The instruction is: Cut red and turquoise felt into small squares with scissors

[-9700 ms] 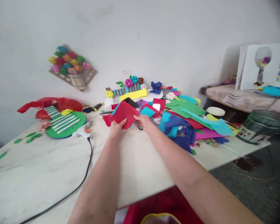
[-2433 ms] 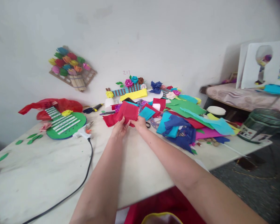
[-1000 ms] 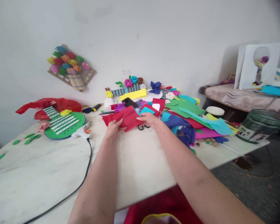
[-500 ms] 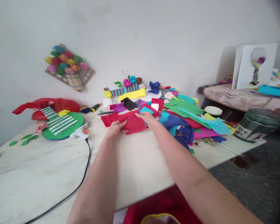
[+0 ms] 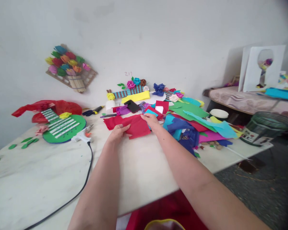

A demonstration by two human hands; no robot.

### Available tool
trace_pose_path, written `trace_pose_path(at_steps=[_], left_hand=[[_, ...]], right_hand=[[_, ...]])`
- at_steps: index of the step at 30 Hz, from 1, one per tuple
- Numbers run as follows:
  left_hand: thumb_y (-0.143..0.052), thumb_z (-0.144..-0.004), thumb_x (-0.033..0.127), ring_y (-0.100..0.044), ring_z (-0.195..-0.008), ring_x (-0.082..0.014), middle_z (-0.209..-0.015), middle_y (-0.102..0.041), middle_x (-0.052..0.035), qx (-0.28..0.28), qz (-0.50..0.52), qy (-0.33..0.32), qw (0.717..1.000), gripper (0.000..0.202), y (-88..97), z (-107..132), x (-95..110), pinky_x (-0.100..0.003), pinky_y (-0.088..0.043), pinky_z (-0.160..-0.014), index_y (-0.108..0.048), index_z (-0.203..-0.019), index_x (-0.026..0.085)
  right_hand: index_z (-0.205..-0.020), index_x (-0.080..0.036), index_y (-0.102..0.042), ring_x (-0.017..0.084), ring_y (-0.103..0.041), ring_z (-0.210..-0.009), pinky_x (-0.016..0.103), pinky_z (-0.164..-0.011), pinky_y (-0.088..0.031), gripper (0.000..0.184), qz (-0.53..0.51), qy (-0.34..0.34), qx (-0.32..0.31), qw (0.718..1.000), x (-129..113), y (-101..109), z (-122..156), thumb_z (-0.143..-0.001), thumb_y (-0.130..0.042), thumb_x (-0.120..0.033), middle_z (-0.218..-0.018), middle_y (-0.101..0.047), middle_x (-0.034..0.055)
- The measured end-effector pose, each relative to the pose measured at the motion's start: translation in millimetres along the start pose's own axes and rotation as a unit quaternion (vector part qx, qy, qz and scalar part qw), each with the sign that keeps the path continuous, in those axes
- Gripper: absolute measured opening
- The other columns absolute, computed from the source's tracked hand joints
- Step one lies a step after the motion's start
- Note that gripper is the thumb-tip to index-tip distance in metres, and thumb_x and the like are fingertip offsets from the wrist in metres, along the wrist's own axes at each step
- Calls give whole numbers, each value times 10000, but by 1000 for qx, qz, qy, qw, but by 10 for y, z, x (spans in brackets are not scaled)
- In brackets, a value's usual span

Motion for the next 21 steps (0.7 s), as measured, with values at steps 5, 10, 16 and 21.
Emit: trace_pose_path(at_steps=[5, 10, 16, 21], left_hand=[[-757, -602, 181, -613, -591, -140, -706, -663, -62, -4, -1, 0, 1000, 188, -1, 0, 8, -268, -572, -498, -668, -736, 82], [-752, -603, 173, -621, -592, -150, -697, -659, -69, 7, -2, 0, 1000, 178, 23, 7, 6, -262, -567, -494, -663, -726, 81], [-755, -591, 170, -605, -559, -132, -677, -648, -65, 21, 0, 0, 1000, 154, 32, 26, 21, -258, -569, -491, -656, -665, 79], [-752, -581, 144, -609, -562, -133, -682, -642, -55, 92, 35, -31, 995, 156, 207, 43, 86, -269, -577, -497, -645, -673, 78]], right_hand=[[-554, -203, -318, 81, -264, -505, 219, -494, -221, 370, 98, 37, 20, 994, -54, 31, -19, -725, -517, -463, -520, -243, -72], [-582, -199, -347, 94, -319, -549, 220, -542, -266, 339, 222, 85, 0, 971, -123, 16, -43, -794, -422, -452, -547, -304, -60], [-569, -193, -424, 109, -388, -558, 215, -548, -309, 355, 287, 96, 36, 952, -158, 69, -46, -808, -425, -455, -527, -381, -44], [-799, -194, -602, 131, -503, -514, 228, -558, -385, 359, 309, 0, 71, 948, -87, 211, -39, -865, -347, -437, -497, -514, -32]])
Point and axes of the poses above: each hand's wrist, its own z-axis away from the middle knuckle, its own y-axis out of the back of the hand, x = y × z, the point moved 7 cm from there along -z, towards the middle knuckle
